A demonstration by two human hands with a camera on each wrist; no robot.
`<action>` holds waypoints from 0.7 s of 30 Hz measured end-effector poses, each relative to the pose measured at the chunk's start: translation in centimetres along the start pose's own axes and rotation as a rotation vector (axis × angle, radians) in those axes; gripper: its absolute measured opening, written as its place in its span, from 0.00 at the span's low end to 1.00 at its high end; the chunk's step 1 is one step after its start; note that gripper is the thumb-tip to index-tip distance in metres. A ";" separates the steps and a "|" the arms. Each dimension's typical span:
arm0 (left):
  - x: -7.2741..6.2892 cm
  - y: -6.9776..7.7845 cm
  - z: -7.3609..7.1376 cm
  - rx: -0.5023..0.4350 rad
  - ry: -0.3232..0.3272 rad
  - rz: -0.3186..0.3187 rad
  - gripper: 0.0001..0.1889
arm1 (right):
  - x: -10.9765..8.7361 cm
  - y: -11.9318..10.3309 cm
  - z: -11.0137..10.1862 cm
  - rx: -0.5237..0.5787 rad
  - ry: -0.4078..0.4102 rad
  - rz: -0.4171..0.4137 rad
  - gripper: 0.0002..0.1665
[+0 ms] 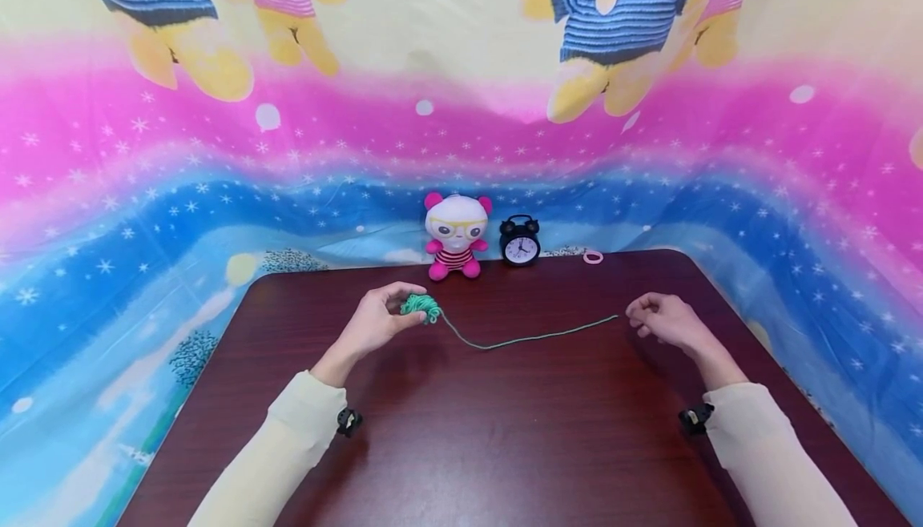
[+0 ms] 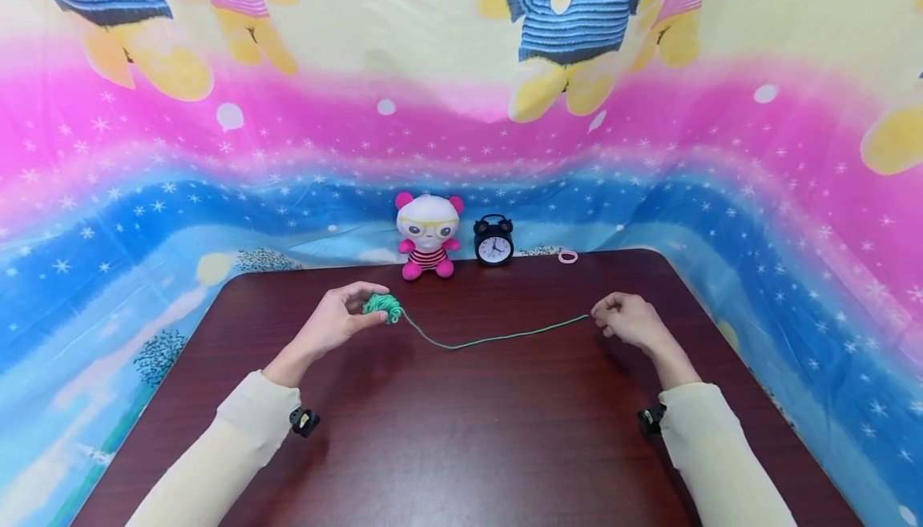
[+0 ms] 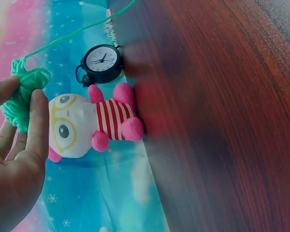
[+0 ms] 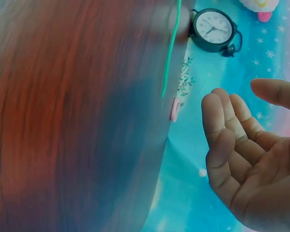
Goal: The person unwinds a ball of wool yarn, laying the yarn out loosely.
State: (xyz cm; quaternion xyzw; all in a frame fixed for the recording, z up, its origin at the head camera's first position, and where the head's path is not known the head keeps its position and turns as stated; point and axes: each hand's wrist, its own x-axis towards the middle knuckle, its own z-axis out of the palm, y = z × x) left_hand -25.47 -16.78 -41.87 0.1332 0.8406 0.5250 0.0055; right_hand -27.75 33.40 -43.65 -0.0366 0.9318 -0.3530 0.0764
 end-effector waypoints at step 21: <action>-0.1 0.5 -0.1 -0.001 0.035 -0.005 0.19 | 0.8 -4.7 3.3 0.145 0.014 -0.144 0.14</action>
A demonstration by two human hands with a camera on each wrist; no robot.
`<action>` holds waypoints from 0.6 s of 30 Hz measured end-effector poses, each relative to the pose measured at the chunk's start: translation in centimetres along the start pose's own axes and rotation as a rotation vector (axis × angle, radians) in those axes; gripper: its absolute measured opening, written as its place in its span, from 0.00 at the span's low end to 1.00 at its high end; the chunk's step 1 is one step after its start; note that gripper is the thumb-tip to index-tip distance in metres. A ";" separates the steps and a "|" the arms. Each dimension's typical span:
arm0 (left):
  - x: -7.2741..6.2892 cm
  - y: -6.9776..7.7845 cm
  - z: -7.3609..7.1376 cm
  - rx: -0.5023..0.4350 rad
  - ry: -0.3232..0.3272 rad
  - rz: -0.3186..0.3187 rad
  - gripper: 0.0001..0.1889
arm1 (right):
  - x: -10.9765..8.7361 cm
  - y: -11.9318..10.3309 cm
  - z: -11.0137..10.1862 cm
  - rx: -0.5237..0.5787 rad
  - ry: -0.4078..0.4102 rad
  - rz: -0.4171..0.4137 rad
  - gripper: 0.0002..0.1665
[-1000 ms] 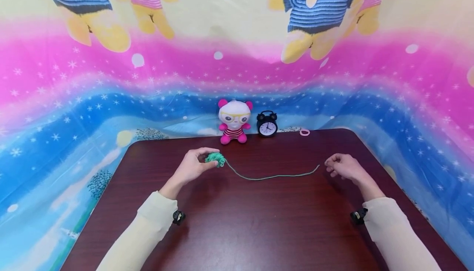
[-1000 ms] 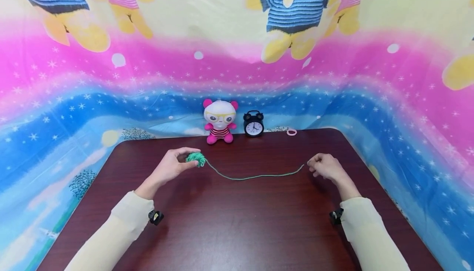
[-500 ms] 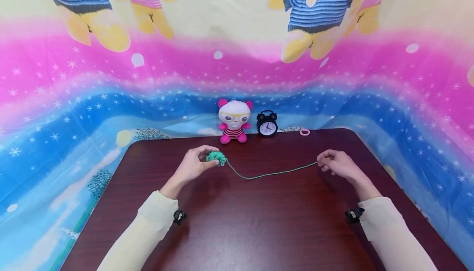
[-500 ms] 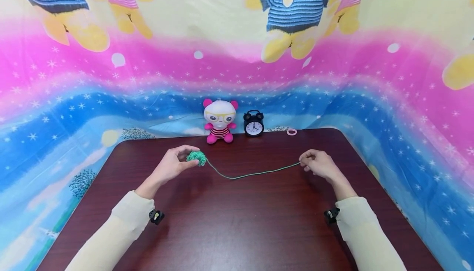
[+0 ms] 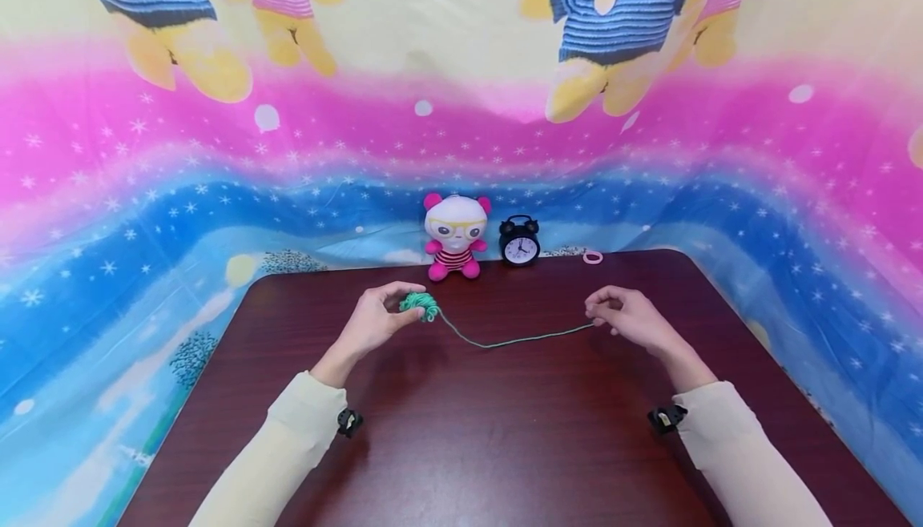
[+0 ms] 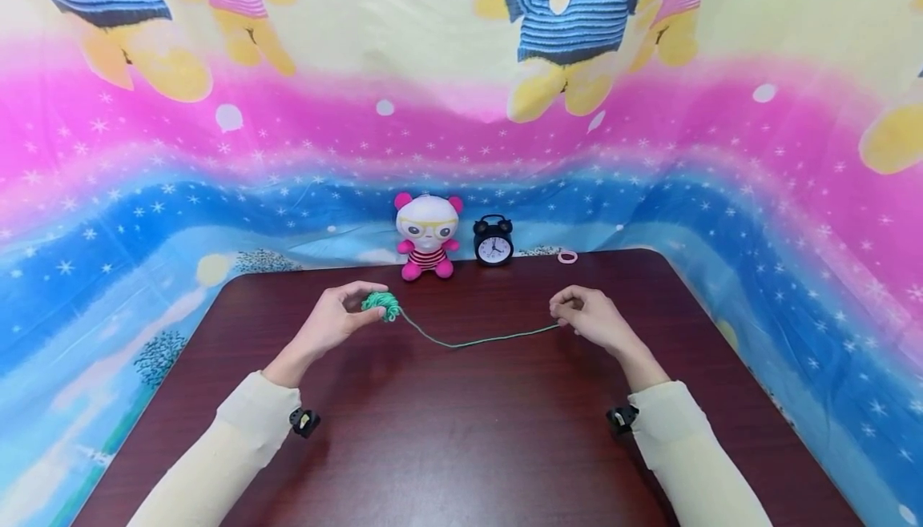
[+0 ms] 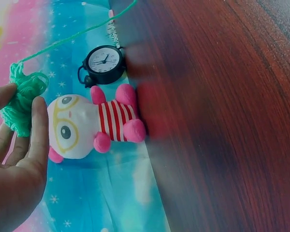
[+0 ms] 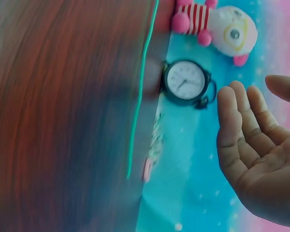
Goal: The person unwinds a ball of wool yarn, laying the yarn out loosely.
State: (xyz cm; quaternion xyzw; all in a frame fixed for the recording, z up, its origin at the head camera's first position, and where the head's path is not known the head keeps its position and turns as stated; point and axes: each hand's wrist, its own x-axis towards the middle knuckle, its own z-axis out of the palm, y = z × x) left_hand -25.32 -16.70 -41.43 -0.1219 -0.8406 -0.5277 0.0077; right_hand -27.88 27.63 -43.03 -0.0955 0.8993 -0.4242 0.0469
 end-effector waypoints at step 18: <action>-0.3 0.2 -0.1 0.056 0.001 0.010 0.17 | 0.3 -4.6 5.0 0.048 -0.055 -0.095 0.09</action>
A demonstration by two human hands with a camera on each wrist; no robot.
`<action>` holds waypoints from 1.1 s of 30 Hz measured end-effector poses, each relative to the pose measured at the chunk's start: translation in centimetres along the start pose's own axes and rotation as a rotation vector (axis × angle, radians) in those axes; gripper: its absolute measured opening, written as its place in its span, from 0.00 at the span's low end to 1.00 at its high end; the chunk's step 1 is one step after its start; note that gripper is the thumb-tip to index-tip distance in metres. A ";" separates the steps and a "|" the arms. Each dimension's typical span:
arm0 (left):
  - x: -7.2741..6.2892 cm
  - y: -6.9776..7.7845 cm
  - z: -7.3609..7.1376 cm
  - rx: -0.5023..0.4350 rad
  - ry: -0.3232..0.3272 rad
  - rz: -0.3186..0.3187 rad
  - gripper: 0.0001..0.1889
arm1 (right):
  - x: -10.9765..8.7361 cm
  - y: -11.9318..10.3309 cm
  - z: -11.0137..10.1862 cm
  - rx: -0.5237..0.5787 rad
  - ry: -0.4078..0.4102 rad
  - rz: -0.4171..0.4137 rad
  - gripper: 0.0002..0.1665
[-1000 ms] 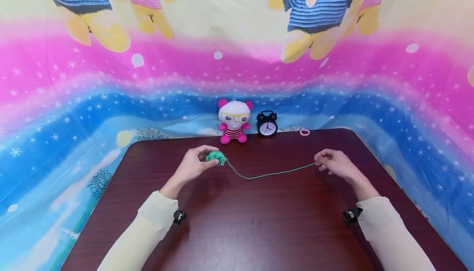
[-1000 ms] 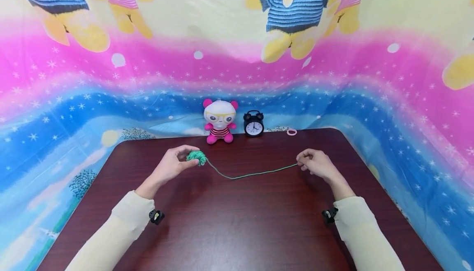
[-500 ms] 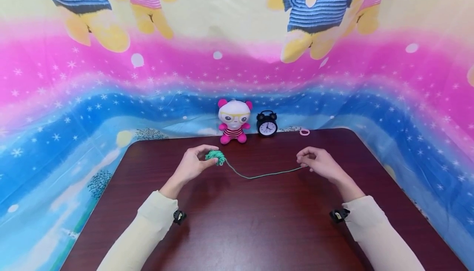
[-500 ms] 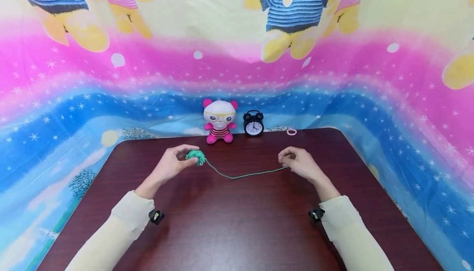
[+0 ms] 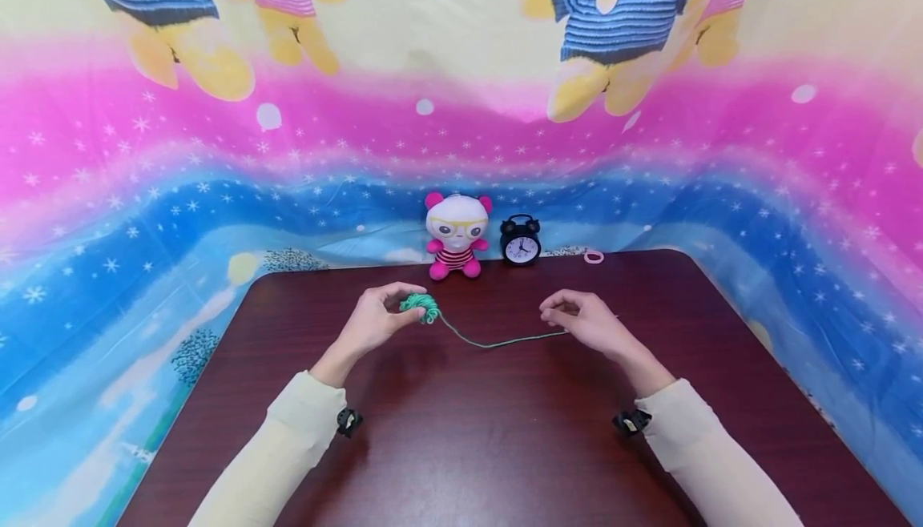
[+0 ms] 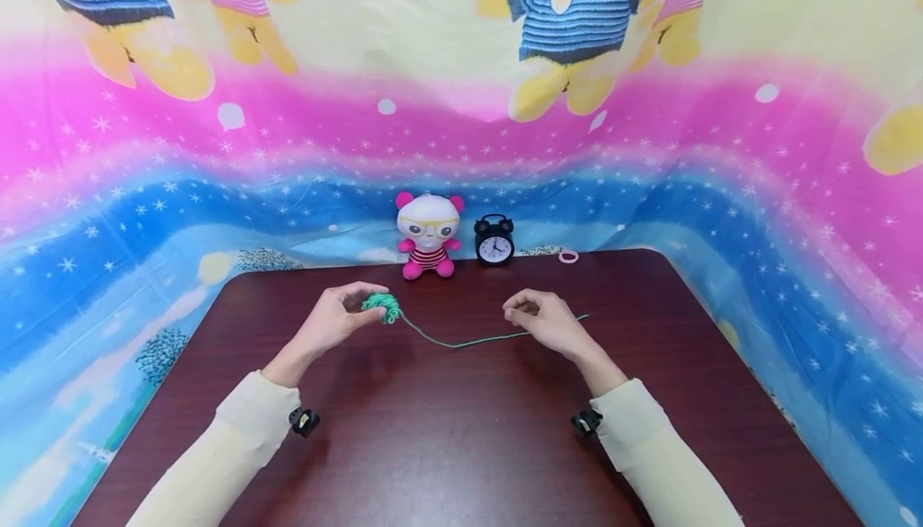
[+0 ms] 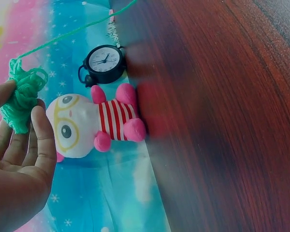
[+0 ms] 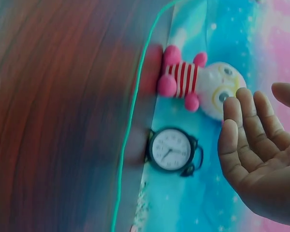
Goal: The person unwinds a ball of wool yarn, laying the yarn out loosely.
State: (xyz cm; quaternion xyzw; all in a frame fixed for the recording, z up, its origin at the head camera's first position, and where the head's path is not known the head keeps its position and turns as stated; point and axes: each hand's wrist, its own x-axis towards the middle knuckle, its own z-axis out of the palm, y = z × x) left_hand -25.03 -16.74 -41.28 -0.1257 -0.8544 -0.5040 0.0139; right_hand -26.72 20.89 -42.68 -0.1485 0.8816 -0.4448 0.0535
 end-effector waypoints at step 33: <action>-0.5 2.0 0.5 0.027 -0.052 0.008 0.18 | 2.5 -4.8 7.7 0.040 -0.081 -0.128 0.06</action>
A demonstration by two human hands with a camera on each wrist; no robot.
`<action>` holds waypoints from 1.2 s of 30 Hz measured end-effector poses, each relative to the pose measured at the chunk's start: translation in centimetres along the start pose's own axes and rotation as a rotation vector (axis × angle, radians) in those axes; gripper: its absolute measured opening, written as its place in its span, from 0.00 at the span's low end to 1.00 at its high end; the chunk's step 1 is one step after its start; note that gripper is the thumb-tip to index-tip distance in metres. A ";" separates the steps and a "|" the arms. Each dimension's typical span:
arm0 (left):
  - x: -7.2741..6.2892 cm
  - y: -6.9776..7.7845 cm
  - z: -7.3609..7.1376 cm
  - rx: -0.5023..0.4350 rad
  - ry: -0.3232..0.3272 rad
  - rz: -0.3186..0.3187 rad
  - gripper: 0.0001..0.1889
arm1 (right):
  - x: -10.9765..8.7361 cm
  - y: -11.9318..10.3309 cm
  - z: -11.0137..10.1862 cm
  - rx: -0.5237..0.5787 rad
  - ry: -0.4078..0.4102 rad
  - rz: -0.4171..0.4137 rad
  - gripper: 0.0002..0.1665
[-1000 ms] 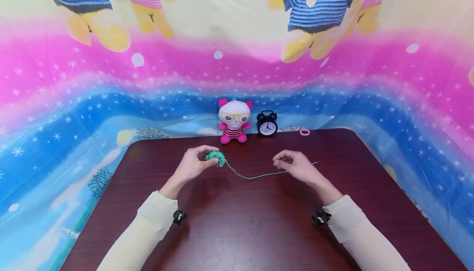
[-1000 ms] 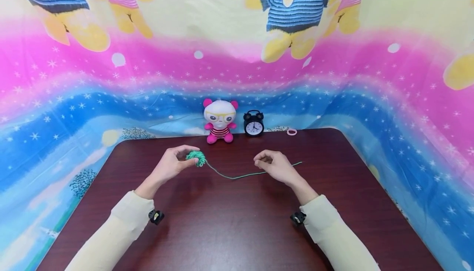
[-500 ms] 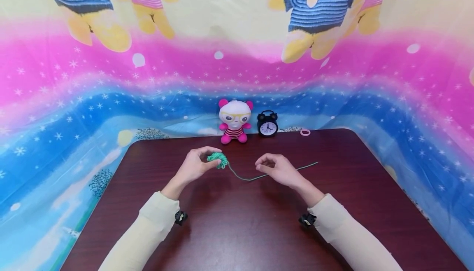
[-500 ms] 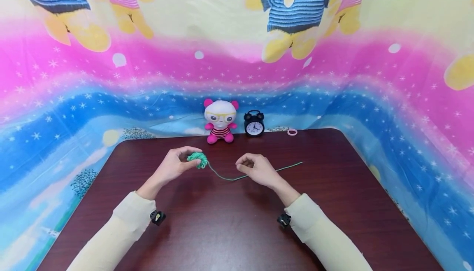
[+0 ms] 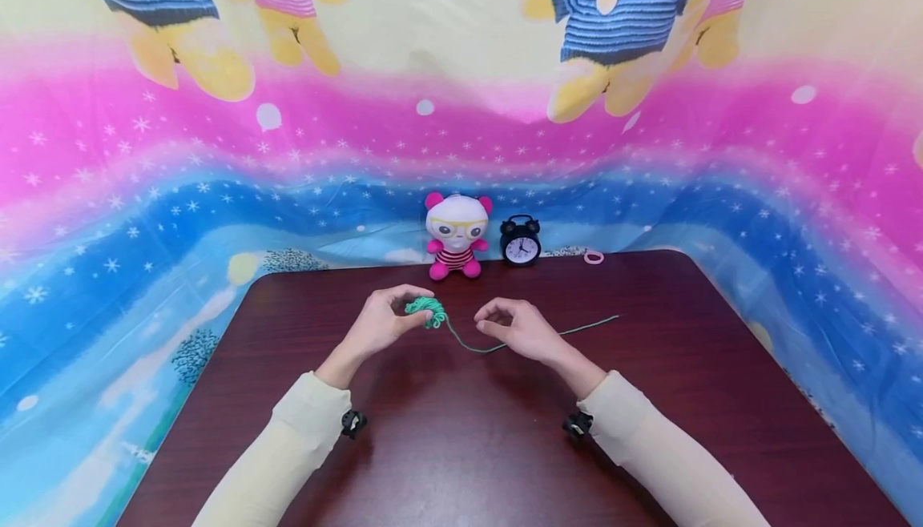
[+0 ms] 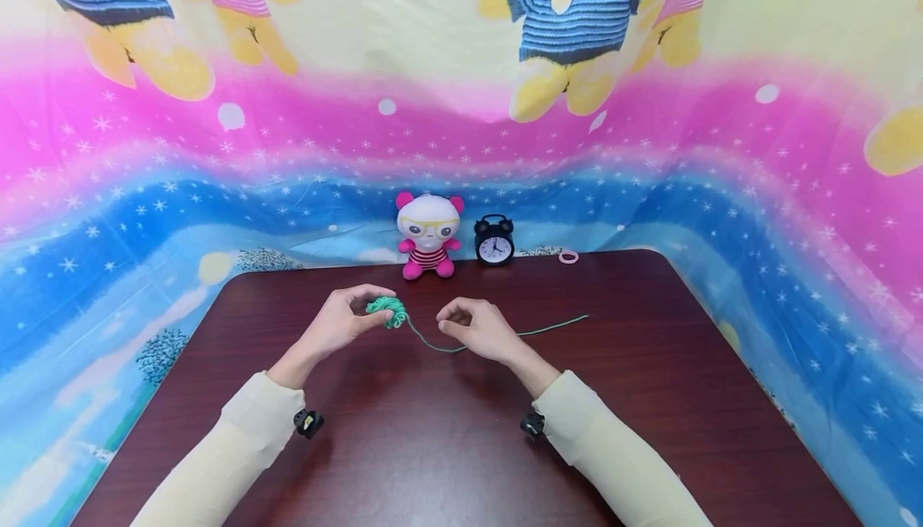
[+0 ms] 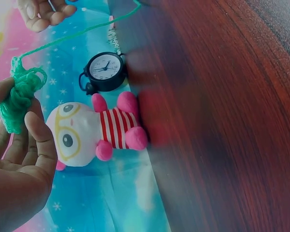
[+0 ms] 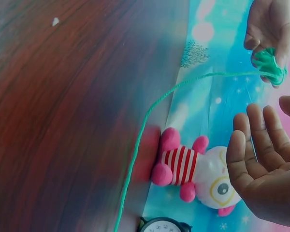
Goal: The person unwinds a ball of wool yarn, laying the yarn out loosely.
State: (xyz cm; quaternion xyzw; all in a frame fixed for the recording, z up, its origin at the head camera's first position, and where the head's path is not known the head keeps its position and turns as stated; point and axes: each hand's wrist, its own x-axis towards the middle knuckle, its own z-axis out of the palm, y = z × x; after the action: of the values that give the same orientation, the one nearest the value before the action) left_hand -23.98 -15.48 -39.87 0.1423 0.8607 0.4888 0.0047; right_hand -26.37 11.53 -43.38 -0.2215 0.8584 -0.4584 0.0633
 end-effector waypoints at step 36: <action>1.0 -1.9 0.9 -0.098 -0.032 0.020 0.20 | 1.6 -1.1 2.7 -0.045 -0.019 -0.087 0.07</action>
State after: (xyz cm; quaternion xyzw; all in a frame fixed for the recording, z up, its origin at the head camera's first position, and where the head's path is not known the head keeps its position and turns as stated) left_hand -25.28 -15.39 -41.84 0.1584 0.8341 0.5280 0.0203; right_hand -26.55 8.23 -43.87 -0.2645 0.8572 -0.4393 0.0466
